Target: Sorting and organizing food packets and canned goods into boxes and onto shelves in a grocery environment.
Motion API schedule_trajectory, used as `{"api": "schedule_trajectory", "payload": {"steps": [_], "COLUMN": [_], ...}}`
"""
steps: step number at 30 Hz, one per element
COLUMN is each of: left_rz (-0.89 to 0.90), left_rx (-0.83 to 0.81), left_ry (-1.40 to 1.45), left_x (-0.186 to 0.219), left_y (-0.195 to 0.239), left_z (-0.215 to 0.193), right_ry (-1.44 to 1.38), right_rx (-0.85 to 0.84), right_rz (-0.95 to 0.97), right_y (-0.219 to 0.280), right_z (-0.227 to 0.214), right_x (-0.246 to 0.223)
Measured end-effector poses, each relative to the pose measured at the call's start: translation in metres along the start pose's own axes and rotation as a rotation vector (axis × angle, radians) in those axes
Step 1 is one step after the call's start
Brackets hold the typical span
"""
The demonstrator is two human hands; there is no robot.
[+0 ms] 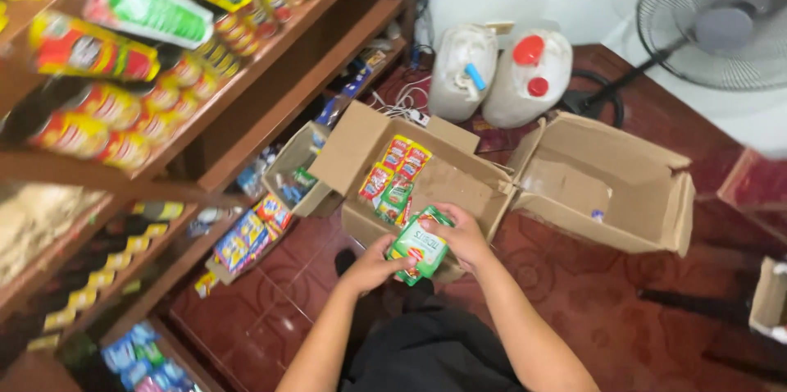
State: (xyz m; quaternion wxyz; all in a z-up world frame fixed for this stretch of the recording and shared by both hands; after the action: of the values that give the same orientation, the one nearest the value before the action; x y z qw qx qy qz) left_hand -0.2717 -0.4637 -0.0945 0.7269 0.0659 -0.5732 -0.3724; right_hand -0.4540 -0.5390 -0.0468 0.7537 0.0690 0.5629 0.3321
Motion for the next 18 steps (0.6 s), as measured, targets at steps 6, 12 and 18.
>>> {"api": "schedule_trajectory", "payload": {"steps": [6, 12, 18], "left_rz": [-0.186, -0.191, -0.285], "left_rx": [-0.201, -0.382, -0.504], "left_ry": [-0.029, -0.173, -0.234], "left_x": [0.023, 0.003, 0.016], "left_y": [-0.034, -0.076, -0.094], "left_z": [0.009, -0.005, -0.027], "right_ry": [-0.086, -0.274, -0.250], "right_rx": [0.237, 0.415, 0.608], "right_rz": [-0.041, -0.071, -0.128], "right_y": [0.000, 0.010, -0.032], "right_z": [-0.039, -0.036, -0.081], "right_x": [0.040, 0.044, 0.131]}}
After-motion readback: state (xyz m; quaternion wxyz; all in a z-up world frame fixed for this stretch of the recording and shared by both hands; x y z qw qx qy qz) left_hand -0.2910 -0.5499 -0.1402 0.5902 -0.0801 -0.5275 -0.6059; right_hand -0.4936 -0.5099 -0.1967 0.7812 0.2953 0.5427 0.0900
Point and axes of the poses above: each hand's wrist, its own y-axis away from the middle knuckle, its own z-axis out of the palm, x = y × z, the point moved 6 cm from there along -y, towards the middle knuckle, and after that the axes turned 11 degrees about -x, right-handed, at the moved point
